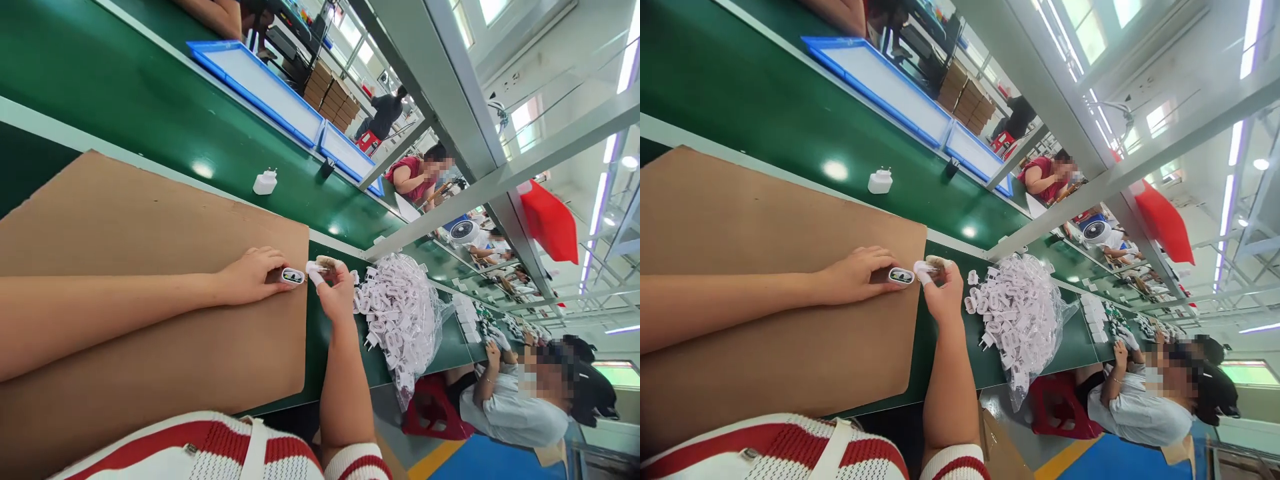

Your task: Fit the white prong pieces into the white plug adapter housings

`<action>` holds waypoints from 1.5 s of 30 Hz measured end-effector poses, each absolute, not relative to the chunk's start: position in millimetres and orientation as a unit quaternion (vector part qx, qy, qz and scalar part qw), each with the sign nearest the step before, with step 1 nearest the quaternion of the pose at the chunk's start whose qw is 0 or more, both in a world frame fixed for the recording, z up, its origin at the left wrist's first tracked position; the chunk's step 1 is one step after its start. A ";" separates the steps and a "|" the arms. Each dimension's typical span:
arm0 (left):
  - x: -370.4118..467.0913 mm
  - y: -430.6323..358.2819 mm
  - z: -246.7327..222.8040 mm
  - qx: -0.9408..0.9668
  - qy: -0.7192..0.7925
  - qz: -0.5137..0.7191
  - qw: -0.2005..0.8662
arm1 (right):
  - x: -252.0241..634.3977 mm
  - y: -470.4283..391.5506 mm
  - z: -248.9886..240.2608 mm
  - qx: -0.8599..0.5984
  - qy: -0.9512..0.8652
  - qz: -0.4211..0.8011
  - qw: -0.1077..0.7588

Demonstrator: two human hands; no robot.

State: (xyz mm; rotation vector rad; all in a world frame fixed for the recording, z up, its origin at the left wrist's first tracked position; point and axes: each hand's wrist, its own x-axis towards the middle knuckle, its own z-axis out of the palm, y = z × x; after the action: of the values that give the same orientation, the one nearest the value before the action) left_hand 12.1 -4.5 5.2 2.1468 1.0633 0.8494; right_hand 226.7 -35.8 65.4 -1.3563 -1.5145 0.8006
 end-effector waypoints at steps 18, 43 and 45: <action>10.7 0.0 1.4 0.809 0.370 0.342 0.303 | 211.8 -41.3 59.4 -0.498 -0.822 0.104 0.257; 10.6 6.0 6.7 0.808 0.365 0.339 0.313 | 202.0 -32.6 49.5 -0.577 -0.765 0.105 0.264; 10.9 5.2 7.1 0.806 0.368 0.342 0.311 | 198.9 -35.7 44.6 -0.590 -0.739 0.124 0.300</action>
State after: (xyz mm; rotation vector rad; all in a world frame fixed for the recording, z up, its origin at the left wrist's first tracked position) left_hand 10.9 5.2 7.1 2.1284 0.9720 0.9033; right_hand 198.9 -35.7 44.6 -1.5663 -1.9633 0.3281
